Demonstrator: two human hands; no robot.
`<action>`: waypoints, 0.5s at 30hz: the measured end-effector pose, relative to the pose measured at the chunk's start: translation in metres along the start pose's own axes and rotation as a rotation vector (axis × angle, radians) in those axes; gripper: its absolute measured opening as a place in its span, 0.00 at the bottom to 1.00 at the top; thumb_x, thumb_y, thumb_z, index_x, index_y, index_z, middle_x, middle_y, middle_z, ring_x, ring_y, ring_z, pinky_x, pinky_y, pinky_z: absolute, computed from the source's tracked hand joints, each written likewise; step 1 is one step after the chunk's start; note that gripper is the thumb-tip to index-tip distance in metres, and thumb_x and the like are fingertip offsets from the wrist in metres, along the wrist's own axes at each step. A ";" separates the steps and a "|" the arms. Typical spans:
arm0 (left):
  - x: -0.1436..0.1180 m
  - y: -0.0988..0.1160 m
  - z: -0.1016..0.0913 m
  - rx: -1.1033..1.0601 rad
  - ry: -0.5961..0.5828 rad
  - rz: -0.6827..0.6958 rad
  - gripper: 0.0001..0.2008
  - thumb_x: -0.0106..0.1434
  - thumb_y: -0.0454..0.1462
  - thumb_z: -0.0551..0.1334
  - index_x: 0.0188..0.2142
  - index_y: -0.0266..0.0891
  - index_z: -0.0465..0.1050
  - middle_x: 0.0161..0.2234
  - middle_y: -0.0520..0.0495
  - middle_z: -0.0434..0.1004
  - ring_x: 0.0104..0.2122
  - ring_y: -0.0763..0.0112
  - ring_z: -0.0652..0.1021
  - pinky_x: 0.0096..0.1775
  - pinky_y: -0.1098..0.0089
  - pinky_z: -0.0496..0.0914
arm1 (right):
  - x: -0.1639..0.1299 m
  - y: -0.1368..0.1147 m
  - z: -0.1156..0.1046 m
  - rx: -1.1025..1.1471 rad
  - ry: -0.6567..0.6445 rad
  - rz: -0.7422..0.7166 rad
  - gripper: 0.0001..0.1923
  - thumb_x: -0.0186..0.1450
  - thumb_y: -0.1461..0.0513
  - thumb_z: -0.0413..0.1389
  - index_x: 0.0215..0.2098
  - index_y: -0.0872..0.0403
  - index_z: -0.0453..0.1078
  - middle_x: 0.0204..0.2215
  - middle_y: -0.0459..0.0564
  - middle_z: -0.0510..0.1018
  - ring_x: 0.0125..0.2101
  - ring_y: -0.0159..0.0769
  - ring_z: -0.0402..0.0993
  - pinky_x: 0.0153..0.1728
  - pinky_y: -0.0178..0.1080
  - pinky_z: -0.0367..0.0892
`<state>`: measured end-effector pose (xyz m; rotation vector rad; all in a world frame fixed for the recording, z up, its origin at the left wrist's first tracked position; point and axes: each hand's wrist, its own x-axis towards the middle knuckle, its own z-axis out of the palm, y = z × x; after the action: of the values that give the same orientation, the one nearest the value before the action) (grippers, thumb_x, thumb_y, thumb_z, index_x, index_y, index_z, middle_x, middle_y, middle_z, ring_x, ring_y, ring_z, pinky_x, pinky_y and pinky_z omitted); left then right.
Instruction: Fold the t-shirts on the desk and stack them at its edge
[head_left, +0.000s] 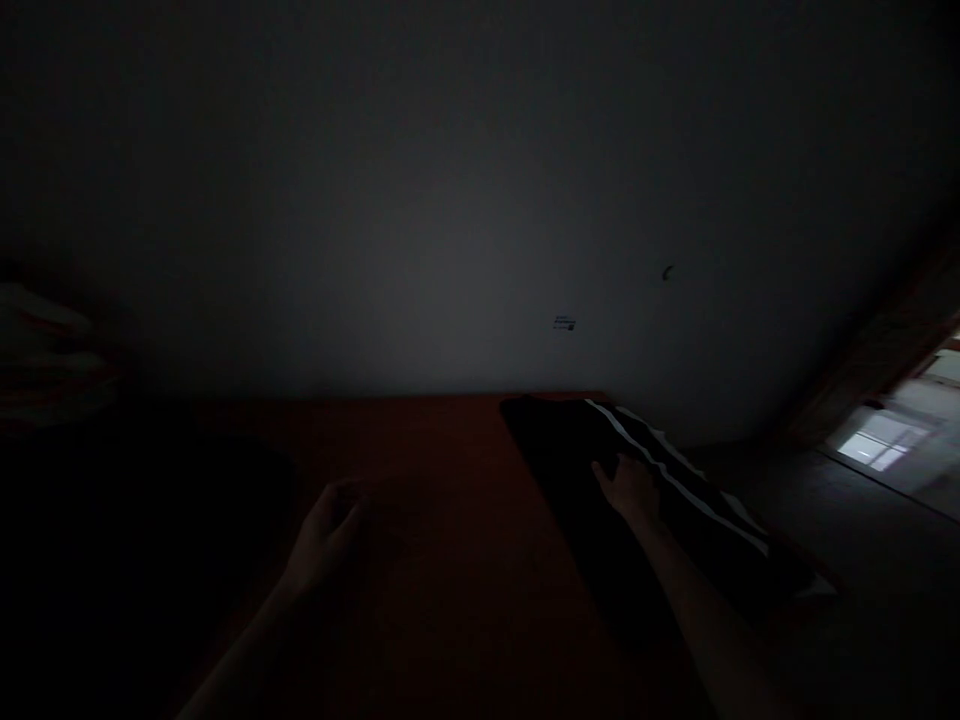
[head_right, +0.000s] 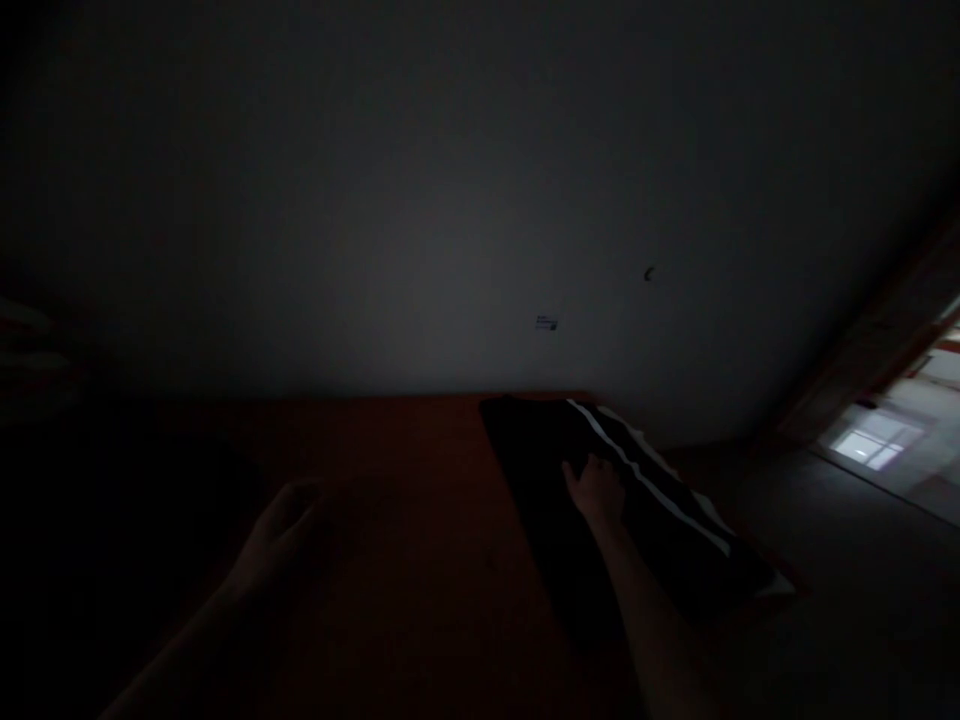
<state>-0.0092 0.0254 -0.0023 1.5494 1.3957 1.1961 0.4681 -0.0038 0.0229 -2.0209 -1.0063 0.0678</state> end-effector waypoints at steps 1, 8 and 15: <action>0.000 0.000 0.000 0.001 -0.007 0.007 0.29 0.54 0.60 0.63 0.44 0.41 0.73 0.42 0.42 0.82 0.42 0.54 0.82 0.45 0.58 0.78 | -0.003 0.009 -0.004 -0.030 0.010 0.029 0.18 0.54 0.47 0.62 0.31 0.53 0.73 0.46 0.69 0.79 0.54 0.63 0.70 0.55 0.61 0.59; -0.001 0.001 -0.001 -0.013 -0.030 0.020 0.29 0.54 0.61 0.64 0.41 0.41 0.76 0.41 0.42 0.83 0.41 0.53 0.83 0.45 0.56 0.78 | -0.011 0.002 -0.011 0.014 0.096 0.080 0.14 0.59 0.49 0.57 0.25 0.49 0.67 0.31 0.56 0.79 0.41 0.52 0.76 0.47 0.53 0.64; -0.007 0.005 0.001 -0.052 -0.038 0.008 0.33 0.54 0.63 0.64 0.45 0.40 0.72 0.40 0.42 0.82 0.39 0.55 0.83 0.41 0.59 0.79 | -0.016 -0.105 0.003 0.329 0.170 -0.095 0.25 0.60 0.37 0.51 0.30 0.49 0.65 0.37 0.55 0.79 0.43 0.45 0.72 0.49 0.45 0.63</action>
<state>-0.0061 0.0174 0.0008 1.5348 1.3248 1.1929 0.3899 0.0199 0.0916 -1.6488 -0.9165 0.0092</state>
